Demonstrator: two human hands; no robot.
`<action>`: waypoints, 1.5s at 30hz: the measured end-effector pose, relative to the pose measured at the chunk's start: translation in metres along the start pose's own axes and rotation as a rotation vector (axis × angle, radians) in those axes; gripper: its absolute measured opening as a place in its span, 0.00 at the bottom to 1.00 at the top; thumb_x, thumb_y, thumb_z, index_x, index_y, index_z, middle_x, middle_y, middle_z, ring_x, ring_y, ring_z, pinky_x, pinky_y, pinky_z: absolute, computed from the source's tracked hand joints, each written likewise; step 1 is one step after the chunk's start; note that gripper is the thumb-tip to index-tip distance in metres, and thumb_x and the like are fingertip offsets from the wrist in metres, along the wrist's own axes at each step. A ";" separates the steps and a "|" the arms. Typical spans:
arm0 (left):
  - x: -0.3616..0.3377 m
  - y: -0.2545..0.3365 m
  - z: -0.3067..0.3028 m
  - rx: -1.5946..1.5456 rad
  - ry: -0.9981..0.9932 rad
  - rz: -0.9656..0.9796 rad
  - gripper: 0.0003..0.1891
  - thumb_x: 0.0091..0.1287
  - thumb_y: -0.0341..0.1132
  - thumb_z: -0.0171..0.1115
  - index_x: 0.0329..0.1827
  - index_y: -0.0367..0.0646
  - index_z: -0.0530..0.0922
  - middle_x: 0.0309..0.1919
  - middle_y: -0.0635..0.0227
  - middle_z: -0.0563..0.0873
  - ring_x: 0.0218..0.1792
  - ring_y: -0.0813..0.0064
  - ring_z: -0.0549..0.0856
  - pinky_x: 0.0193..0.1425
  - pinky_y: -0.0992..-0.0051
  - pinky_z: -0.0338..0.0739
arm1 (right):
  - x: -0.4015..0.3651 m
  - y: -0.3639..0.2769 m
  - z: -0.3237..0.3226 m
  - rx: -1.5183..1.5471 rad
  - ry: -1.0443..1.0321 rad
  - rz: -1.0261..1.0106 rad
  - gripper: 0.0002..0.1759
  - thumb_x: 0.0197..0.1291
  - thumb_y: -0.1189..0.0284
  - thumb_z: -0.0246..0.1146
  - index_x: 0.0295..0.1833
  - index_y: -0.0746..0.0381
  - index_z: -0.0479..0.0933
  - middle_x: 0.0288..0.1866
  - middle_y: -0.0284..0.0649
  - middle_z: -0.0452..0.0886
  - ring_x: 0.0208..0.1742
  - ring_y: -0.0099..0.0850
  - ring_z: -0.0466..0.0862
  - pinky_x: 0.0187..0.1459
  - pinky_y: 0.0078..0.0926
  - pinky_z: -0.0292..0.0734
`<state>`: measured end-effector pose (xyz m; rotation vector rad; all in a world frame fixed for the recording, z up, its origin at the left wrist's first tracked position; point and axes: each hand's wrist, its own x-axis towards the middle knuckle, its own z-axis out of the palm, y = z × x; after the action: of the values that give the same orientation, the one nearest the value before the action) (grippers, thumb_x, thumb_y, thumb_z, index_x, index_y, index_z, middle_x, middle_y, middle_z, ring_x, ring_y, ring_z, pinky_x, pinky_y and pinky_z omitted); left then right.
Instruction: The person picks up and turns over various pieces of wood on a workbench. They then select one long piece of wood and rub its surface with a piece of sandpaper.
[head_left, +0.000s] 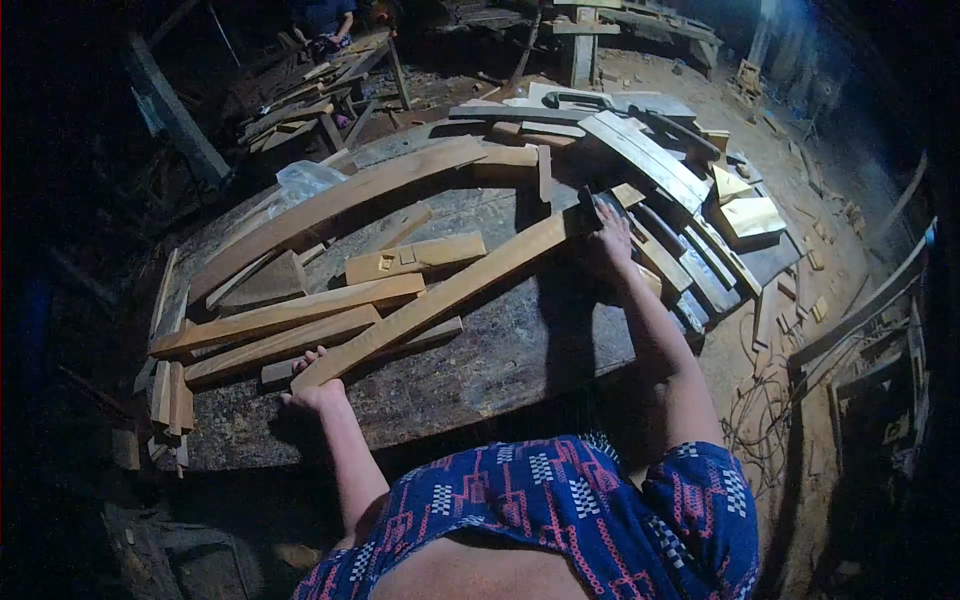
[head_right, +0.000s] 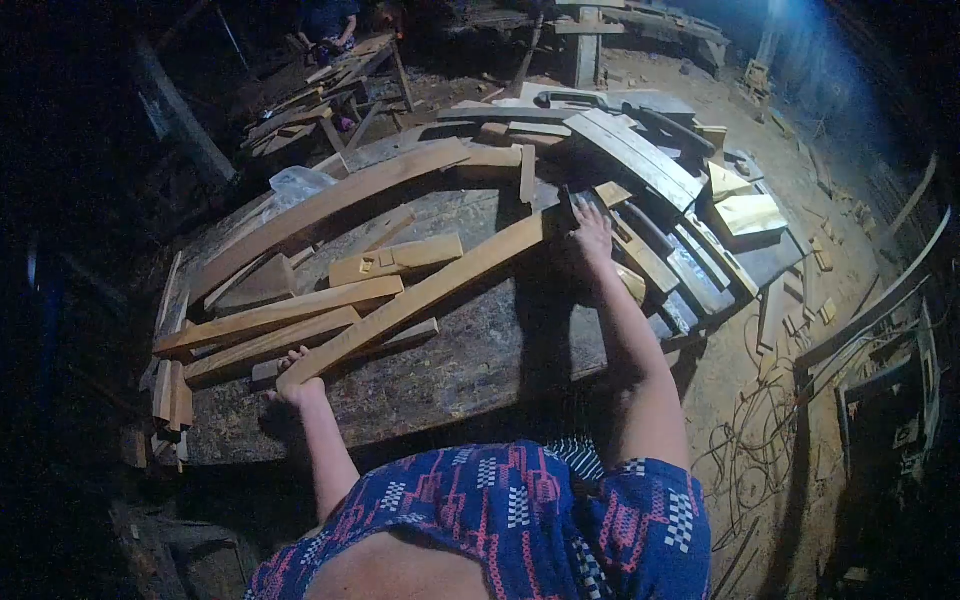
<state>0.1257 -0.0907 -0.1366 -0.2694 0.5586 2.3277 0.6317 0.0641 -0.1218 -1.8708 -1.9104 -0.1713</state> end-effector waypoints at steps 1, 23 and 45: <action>-0.002 0.000 -0.001 0.002 -0.012 0.006 0.40 0.57 0.70 0.21 0.23 0.41 0.71 0.20 0.65 0.74 0.29 0.60 0.76 0.48 0.52 0.68 | 0.002 -0.003 0.005 0.006 -0.044 0.047 0.36 0.44 0.64 0.61 0.63 0.57 0.61 0.66 0.43 0.60 0.67 0.40 0.57 0.63 0.43 0.52; 0.027 0.010 -0.037 0.047 -0.529 -0.175 0.34 0.63 0.61 0.32 0.65 0.46 0.56 0.65 0.57 0.58 0.63 0.56 0.62 0.66 0.52 0.51 | -0.131 -0.374 0.022 0.528 -0.353 -1.218 0.30 0.53 0.65 0.52 0.64 0.51 0.59 0.67 0.36 0.58 0.68 0.34 0.57 0.66 0.42 0.46; -0.016 0.002 0.013 0.118 0.027 0.006 0.26 0.62 0.59 0.36 0.19 0.47 0.66 0.16 0.71 0.70 0.22 0.67 0.73 0.39 0.57 0.71 | -0.104 -0.216 0.010 0.395 -0.014 -0.769 0.26 0.49 0.75 0.48 0.58 0.53 0.67 0.62 0.40 0.65 0.63 0.37 0.63 0.64 0.39 0.52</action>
<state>0.1356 -0.0954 -0.1193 -0.2435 0.7085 2.2901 0.4164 -0.0416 -0.1233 -0.8324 -2.3690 -0.0118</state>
